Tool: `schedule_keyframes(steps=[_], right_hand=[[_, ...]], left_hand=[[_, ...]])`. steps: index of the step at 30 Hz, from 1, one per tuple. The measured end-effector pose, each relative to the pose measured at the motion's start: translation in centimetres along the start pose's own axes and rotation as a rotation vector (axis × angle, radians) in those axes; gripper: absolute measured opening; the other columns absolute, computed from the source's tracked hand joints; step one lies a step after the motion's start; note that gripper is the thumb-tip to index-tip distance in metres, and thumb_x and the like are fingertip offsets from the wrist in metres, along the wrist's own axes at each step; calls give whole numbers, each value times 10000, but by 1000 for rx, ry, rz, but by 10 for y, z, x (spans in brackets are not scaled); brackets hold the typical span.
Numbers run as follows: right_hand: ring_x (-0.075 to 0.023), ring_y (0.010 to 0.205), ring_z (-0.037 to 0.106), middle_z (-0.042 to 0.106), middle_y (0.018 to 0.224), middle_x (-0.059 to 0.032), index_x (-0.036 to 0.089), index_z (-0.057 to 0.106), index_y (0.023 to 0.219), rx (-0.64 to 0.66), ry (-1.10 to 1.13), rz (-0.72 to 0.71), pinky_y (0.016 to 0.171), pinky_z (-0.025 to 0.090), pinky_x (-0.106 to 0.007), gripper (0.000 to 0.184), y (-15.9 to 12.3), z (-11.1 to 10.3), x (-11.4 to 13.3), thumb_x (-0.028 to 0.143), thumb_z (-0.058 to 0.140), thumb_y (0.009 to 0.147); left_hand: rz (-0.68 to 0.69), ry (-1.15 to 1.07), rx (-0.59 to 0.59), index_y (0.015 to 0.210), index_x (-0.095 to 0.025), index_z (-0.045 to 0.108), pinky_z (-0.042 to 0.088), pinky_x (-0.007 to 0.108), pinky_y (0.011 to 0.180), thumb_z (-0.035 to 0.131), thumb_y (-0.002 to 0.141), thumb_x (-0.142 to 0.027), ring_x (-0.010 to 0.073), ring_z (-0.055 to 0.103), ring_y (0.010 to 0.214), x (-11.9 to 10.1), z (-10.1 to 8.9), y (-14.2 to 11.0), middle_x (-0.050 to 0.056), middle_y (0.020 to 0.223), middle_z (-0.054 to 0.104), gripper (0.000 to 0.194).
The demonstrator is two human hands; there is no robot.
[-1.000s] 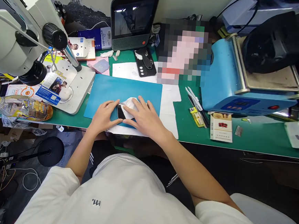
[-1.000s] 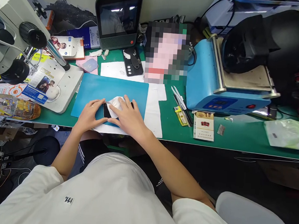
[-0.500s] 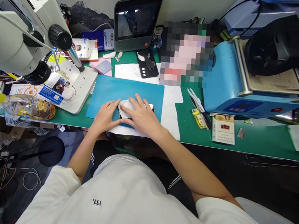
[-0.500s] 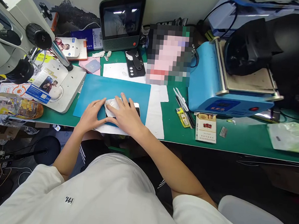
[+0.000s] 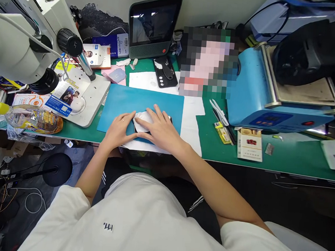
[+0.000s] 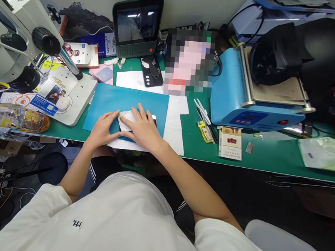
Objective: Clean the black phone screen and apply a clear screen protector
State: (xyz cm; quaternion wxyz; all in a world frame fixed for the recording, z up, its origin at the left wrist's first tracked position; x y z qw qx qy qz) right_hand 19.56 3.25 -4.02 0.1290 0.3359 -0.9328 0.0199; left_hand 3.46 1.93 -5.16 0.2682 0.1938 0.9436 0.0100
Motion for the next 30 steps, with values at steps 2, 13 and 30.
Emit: schedule_keyframes(steps=[2, 13, 30], right_hand=[[-480, 1621, 210, 390, 1708, -191, 312, 578, 1546, 1, 0, 2, 1200, 333, -708, 614, -11, 1, -4, 627, 540, 1021], [-478, 1625, 201, 361, 1725, -194, 336, 581, 1532, -25, -9, -130, 1204, 279, -745, 608, -25, 7, 11, 587, 645, 982], [-505, 1635, 116, 278, 1768, -161, 353, 607, 1514, -26, -17, -112, 1201, 261, -779, 559, -34, 4, 0, 530, 667, 987]], left_hand=[[3, -9, 0, 1651, -220, 347, 425, 511, 1206, 732, 952, -548, 342, 514, 1449, -1, -1, 0, 135, 1573, 578, 862], [5, -31, 4, 1650, -235, 347, 428, 494, 1202, 759, 940, -421, 324, 514, 1440, -3, -1, 0, 103, 1540, 611, 842], [11, -43, -1, 1648, -246, 361, 436, 507, 1195, 753, 947, -489, 334, 518, 1443, -3, -1, 0, 115, 1530, 620, 839]])
Point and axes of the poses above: each hand's wrist, its own y-axis towards the middle knuckle, its own z-axis out of the palm, x = y × z, the point moved 7 cm from there along y, towards the middle knuckle
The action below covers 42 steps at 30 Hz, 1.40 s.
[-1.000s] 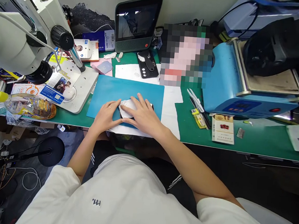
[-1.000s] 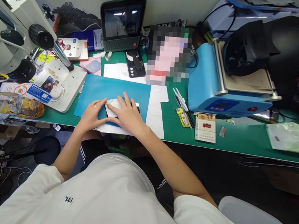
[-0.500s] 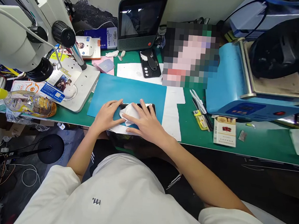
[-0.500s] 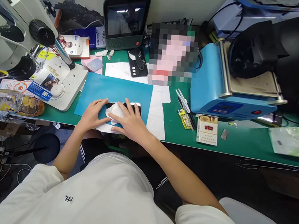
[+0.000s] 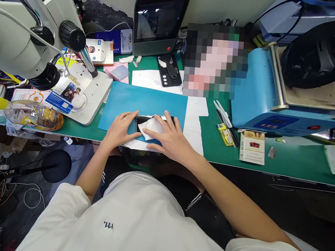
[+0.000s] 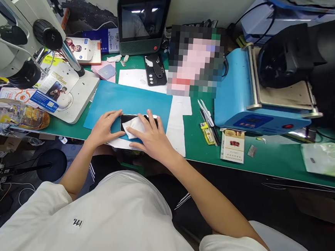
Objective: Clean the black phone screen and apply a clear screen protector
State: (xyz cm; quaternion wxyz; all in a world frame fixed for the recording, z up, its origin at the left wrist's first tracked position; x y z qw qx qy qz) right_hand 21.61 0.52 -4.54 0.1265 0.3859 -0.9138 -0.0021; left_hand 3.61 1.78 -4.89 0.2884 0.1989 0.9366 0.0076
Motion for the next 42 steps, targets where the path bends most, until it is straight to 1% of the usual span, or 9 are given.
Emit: schedule_keyframes(steps=[3, 6, 11, 18, 24, 30, 33, 37, 42], right_hand=[[-508, 1634, 109, 295, 1756, -173, 339, 616, 1504, -4, -6, 15, 1197, 265, -782, 562, -1, 0, -1, 552, 655, 986], [-492, 1639, 111, 300, 1757, -149, 357, 602, 1512, 2, -8, -1, 1202, 261, -775, 560, 0, 0, -1, 552, 650, 989], [-516, 1631, 109, 263, 1770, -152, 347, 616, 1503, 7, -3, 39, 1197, 267, -783, 552, -12, -2, -10, 540, 656, 987], [-499, 1627, 162, 329, 1743, -163, 357, 610, 1510, 6, 13, -7, 1208, 265, -752, 569, 3, 1, 5, 563, 657, 982], [-504, 1631, 134, 299, 1756, -161, 340, 618, 1506, -10, -8, 7, 1210, 259, -765, 563, -10, -3, -4, 541, 666, 982], [-495, 1625, 182, 345, 1734, -172, 345, 603, 1519, 9, 10, -23, 1212, 263, -768, 589, -3, -3, 6, 544, 681, 970], [-501, 1628, 160, 324, 1742, -167, 353, 596, 1525, 3, 3, -35, 1217, 258, -766, 582, -11, -3, 0, 526, 681, 976], [-519, 1626, 131, 291, 1754, -164, 347, 589, 1530, -26, -17, -17, 1208, 260, -776, 577, -23, -3, -9, 529, 663, 987], [-494, 1625, 167, 329, 1740, -159, 348, 592, 1521, -48, -28, -80, 1215, 254, -760, 590, -10, -1, 4, 551, 676, 973]], left_hand=[[12, 8, -8, 1637, -224, 380, 436, 498, 1194, 772, 937, -485, 334, 522, 1433, 0, 0, 0, 120, 1525, 624, 844], [9, 16, -15, 1626, -213, 399, 438, 492, 1195, 764, 943, -479, 331, 527, 1428, 1, 0, -1, 121, 1542, 609, 819], [33, 37, 3, 1643, -229, 379, 421, 515, 1211, 730, 954, -534, 348, 504, 1453, -1, -1, -2, 127, 1562, 587, 831], [28, 38, 8, 1628, -239, 401, 426, 522, 1206, 725, 954, -513, 350, 516, 1445, -2, -3, 0, 121, 1564, 587, 797], [33, 36, 0, 1632, -230, 393, 418, 514, 1213, 740, 945, -530, 350, 507, 1453, -1, -2, 0, 123, 1563, 590, 826], [48, 42, -2, 1621, -217, 408, 421, 505, 1209, 734, 954, -531, 345, 515, 1446, -3, -3, 0, 131, 1559, 590, 806], [65, 45, -1, 1616, -202, 414, 416, 504, 1213, 766, 925, -560, 357, 503, 1457, -4, -4, -1, 141, 1550, 595, 854], [64, 44, 1, 1633, -233, 389, 416, 515, 1209, 757, 922, -596, 363, 500, 1457, -4, -4, -1, 135, 1557, 589, 879], [63, 44, 8, 1642, -245, 382, 423, 523, 1207, 725, 942, -608, 361, 508, 1451, -3, -3, -1, 135, 1571, 576, 859]])
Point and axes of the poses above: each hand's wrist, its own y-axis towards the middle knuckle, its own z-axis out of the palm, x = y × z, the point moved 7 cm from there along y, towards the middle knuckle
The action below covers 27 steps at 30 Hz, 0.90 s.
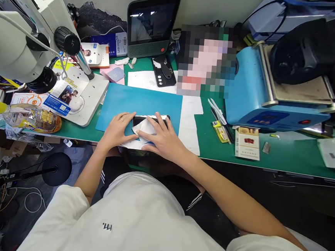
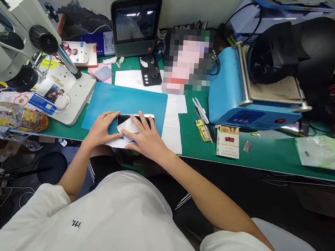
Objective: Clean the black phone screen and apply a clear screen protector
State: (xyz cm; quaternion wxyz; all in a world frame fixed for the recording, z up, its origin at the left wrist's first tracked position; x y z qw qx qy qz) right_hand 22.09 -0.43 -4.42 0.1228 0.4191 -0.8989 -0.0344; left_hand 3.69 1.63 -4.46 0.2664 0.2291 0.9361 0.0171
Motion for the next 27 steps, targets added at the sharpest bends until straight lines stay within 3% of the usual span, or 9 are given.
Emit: schedule_keyframes(steps=[5, 13, 22, 27], right_hand=[[-509, 1628, 142, 330, 1732, -177, 344, 593, 1524, 5, -4, 30, 1202, 274, -770, 571, -12, -3, -12, 536, 656, 990], [-516, 1631, 118, 254, 1772, -159, 321, 598, 1522, 12, 6, 253, 1197, 285, -785, 555, -47, -2, -45, 555, 589, 1019], [-480, 1618, 222, 457, 1641, -258, 102, 553, 1518, -96, -23, 334, 1229, 286, -732, 675, -51, -5, -25, 587, 468, 1057], [-472, 1600, 272, 532, 1557, -258, 99, 552, 1510, -157, 24, 366, 1231, 288, -729, 683, -49, -2, -26, 602, 411, 1070]], left_hand=[[-14, -4, 5, 1641, -251, 385, 417, 524, 1216, 748, 923, -611, 365, 496, 1466, 1, 0, 0, 133, 1563, 583, 882], [-48, 10, 23, 1631, -242, 392, 425, 512, 1211, 772, 925, -529, 358, 497, 1466, 3, -2, 2, 126, 1575, 572, 851], [-53, 36, 14, 1607, -220, 418, 436, 523, 1197, 726, 958, -497, 354, 519, 1443, 4, -4, 6, 124, 1519, 619, 770], [-61, 42, 14, 1606, -224, 419, 441, 530, 1189, 729, 953, -495, 360, 513, 1449, 5, -3, 7, 128, 1518, 618, 771]])
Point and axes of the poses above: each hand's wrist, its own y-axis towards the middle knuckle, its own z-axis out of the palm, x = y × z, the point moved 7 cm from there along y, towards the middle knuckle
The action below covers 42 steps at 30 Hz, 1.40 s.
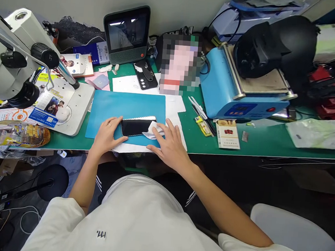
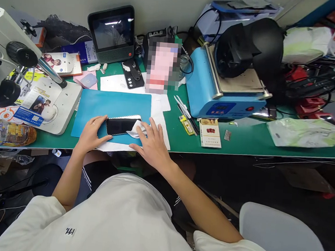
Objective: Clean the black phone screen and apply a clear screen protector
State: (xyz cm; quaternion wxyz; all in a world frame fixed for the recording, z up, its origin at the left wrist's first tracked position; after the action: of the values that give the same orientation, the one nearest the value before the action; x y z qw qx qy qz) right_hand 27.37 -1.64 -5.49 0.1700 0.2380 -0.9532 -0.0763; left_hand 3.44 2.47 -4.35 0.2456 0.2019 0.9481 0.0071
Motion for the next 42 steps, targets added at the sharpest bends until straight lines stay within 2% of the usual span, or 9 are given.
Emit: schedule_keyframes(steps=[3, 6, 15, 22, 25, 29, 34, 37, 42], right_hand=[[-442, 1581, 325, 551, 1556, -238, 109, 509, 1550, -44, 37, 10, 1245, 283, -709, 691, -2, 2, 0, 599, 380, 1080], [-417, 1541, 396, 612, 1502, -226, 99, 541, 1518, -75, 51, 10, 1258, 287, -666, 682, -2, 3, 0, 598, 390, 1079], [-452, 1500, 419, 611, 1515, -237, 67, 543, 1506, 12, -3, 100, 1225, 292, -691, 757, 36, 3, -11, 655, 383, 1057], [-447, 1422, 488, 631, 1474, -253, 61, 515, 1535, 24, -24, 45, 1219, 309, -668, 803, 22, -3, -4, 681, 425, 1033], [-452, 1457, 457, 612, 1501, -251, 66, 500, 1552, 41, -20, 42, 1223, 300, -675, 793, 28, -2, -2, 665, 438, 1037], [-447, 1481, 443, 607, 1515, -241, 82, 515, 1544, 60, 11, -22, 1243, 276, -661, 770, 51, 5, 15, 659, 448, 1038], [-397, 1388, 544, 637, 1457, -261, 80, 535, 1511, 52, 38, -76, 1244, 295, -620, 750, 71, 14, 43, 660, 413, 1051], [-391, 1401, 539, 614, 1488, -272, 50, 517, 1519, 34, 31, -38, 1242, 308, -597, 744, 64, 14, 40, 629, 409, 1064], [-404, 1389, 549, 599, 1507, -279, 45, 500, 1534, 7, -5, 44, 1237, 284, -638, 730, 37, 8, 20, 603, 385, 1078]], left_hand=[[-4, 2, 0, 1607, -231, 418, 443, 534, 1188, 726, 953, -497, 362, 517, 1448, 1, 0, 0, 130, 1517, 618, 770], [-1, 2, -3, 1602, -227, 423, 444, 529, 1187, 734, 951, -490, 362, 519, 1446, 0, -1, 0, 136, 1517, 615, 768], [-6, 0, 7, 1612, -248, 405, 435, 529, 1185, 710, 963, -538, 363, 512, 1448, -1, -1, 0, 133, 1509, 618, 773], [-2, -15, 12, 1619, -261, 398, 424, 531, 1194, 725, 952, -540, 360, 506, 1450, -1, -1, 0, 120, 1520, 614, 794], [-1, -2, 10, 1618, -252, 403, 419, 531, 1195, 717, 956, -556, 362, 506, 1448, 0, 0, 0, 127, 1510, 618, 794], [13, 3, -3, 1614, -245, 410, 421, 526, 1194, 702, 960, -591, 364, 507, 1446, 0, 0, 0, 137, 1511, 614, 795], [30, 4, -24, 1601, -222, 427, 430, 532, 1180, 681, 969, -620, 370, 526, 1426, -1, -1, 0, 159, 1502, 620, 789], [9, -5, -19, 1598, -238, 433, 431, 531, 1180, 688, 958, -637, 372, 518, 1437, 0, -1, 0, 156, 1517, 610, 796], [-3, -31, 1, 1602, -241, 428, 435, 520, 1177, 713, 947, -615, 363, 518, 1434, 1, -1, 0, 135, 1513, 617, 806]])
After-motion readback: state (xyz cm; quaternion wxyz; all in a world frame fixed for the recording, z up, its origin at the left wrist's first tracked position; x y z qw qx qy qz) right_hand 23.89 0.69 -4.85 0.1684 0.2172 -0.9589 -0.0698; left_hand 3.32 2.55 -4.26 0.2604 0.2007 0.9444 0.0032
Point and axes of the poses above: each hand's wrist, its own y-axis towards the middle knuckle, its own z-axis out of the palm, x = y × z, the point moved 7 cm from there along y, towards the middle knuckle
